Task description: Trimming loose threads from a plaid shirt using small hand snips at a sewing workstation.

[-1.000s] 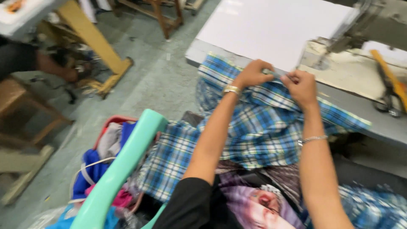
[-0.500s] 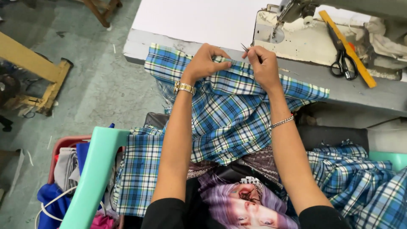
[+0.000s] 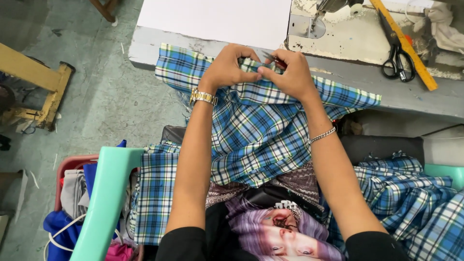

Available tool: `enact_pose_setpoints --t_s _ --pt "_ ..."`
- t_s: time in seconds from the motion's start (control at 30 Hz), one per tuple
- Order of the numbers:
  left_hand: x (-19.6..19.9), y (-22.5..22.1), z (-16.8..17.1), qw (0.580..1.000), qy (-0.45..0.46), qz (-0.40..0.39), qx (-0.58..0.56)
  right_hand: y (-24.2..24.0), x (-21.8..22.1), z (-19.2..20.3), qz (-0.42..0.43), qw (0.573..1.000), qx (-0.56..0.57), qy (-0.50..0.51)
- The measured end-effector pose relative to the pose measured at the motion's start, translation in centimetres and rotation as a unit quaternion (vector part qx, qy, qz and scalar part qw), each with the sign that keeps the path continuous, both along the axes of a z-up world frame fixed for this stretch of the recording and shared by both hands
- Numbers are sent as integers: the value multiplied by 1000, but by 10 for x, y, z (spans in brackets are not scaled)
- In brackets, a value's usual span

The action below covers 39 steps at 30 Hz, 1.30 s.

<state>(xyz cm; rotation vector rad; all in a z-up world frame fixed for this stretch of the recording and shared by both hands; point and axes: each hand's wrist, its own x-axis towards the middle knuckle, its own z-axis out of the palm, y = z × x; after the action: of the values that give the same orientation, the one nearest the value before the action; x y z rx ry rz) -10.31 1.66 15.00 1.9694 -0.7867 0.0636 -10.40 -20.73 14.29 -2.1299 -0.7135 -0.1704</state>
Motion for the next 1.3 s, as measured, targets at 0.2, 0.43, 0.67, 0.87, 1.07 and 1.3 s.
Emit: enact_pose_setpoints --t_s 0.2,0.43,0.67,0.87,1.07,1.3 --pt "5 -6 -10 995 -70 51 -45 -11 10 -5 47 999 8 8" --pt "9 -37 -19 978 -90 149 112 -46 21 -25 65 998 -13 7" --pt "26 -109 -26 970 -93 201 95 -114 22 -31 36 998 22 37" --pt "29 -133 -8 970 -97 184 124 -174 37 -44 -8 998 13 59" --pt "36 -106 -28 961 -118 170 186 -142 16 -18 -3 998 49 49" --pt "35 -91 -27 990 -9 125 65 -132 23 -20 -13 998 29 53"
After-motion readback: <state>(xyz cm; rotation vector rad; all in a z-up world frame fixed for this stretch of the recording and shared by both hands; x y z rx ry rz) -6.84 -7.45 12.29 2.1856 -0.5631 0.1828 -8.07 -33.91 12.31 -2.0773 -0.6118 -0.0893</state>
